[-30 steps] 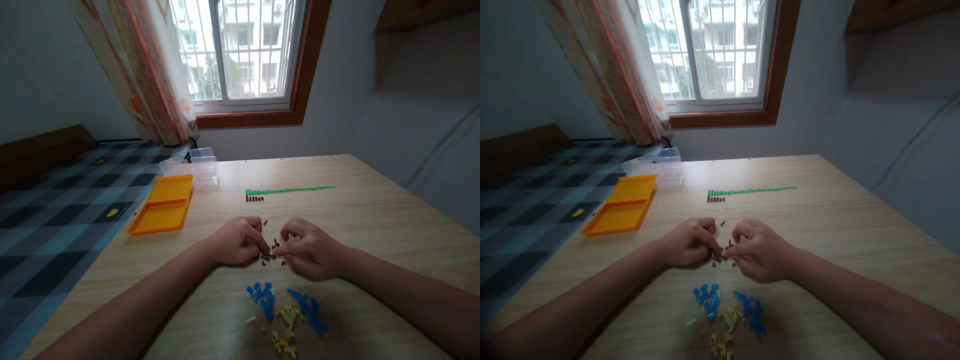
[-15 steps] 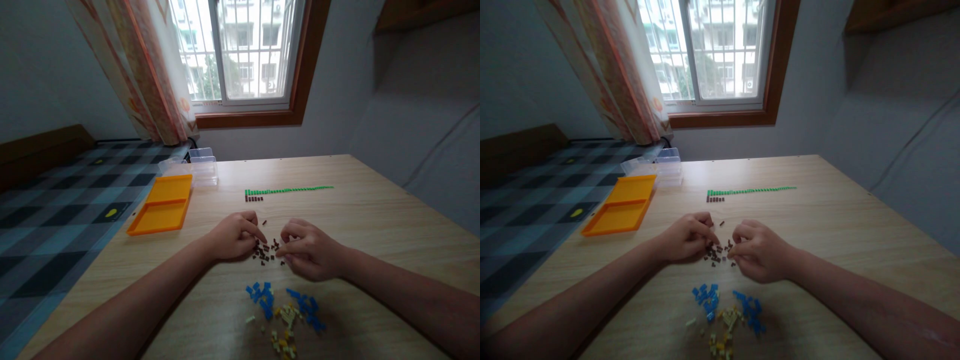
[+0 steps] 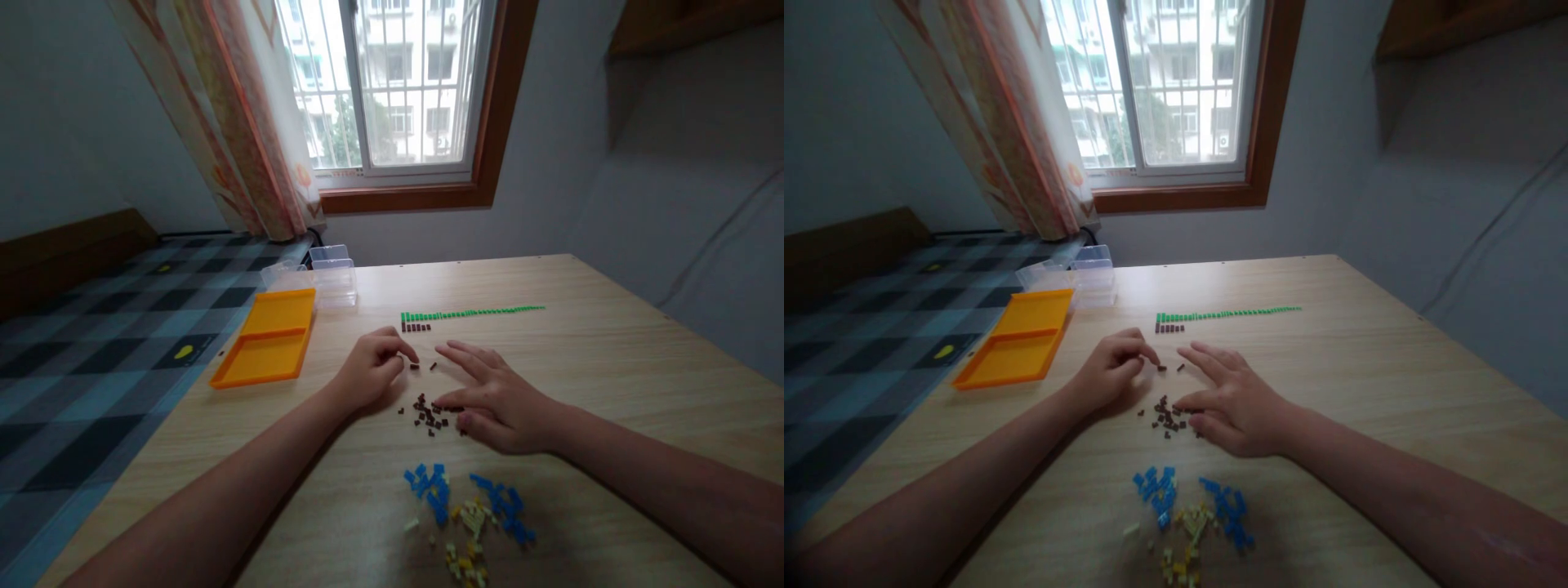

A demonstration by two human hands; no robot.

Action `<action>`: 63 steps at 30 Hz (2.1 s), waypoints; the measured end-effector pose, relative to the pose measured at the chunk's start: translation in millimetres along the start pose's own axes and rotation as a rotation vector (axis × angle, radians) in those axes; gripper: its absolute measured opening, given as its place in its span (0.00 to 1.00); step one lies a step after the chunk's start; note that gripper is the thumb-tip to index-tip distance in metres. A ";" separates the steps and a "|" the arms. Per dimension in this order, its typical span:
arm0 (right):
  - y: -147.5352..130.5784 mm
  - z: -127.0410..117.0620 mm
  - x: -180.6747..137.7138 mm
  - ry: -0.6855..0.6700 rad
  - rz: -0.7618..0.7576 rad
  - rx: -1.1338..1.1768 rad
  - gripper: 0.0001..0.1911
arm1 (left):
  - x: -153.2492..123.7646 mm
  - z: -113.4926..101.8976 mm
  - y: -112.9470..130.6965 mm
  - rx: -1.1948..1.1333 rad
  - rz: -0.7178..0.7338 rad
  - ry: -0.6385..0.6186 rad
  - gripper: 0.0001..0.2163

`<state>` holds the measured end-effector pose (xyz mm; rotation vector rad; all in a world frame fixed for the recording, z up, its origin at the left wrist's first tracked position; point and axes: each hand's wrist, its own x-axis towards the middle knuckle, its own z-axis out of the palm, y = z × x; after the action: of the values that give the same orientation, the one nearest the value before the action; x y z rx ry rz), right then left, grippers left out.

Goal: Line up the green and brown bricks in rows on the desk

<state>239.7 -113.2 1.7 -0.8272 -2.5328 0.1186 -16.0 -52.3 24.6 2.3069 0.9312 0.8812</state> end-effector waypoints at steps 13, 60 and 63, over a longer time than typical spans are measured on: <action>7.5 8.4 0.6 0.055 0.298 -0.097 0.21 | 6.4 -2.2 -13.5 -0.103 -0.245 -0.116 0.10; 55.0 16.0 29.8 0.217 0.461 0.438 0.09 | 4.6 1.0 -6.6 0.146 -0.056 -0.262 0.11; 59.5 19.5 39.3 0.257 0.523 0.469 0.09 | 4.2 -0.3 -2.8 0.142 -0.073 -0.365 0.13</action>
<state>234.8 -40.8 -12.7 -1.1880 -1.8859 0.6951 -15.1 -47.4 24.6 2.4230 0.9318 0.3542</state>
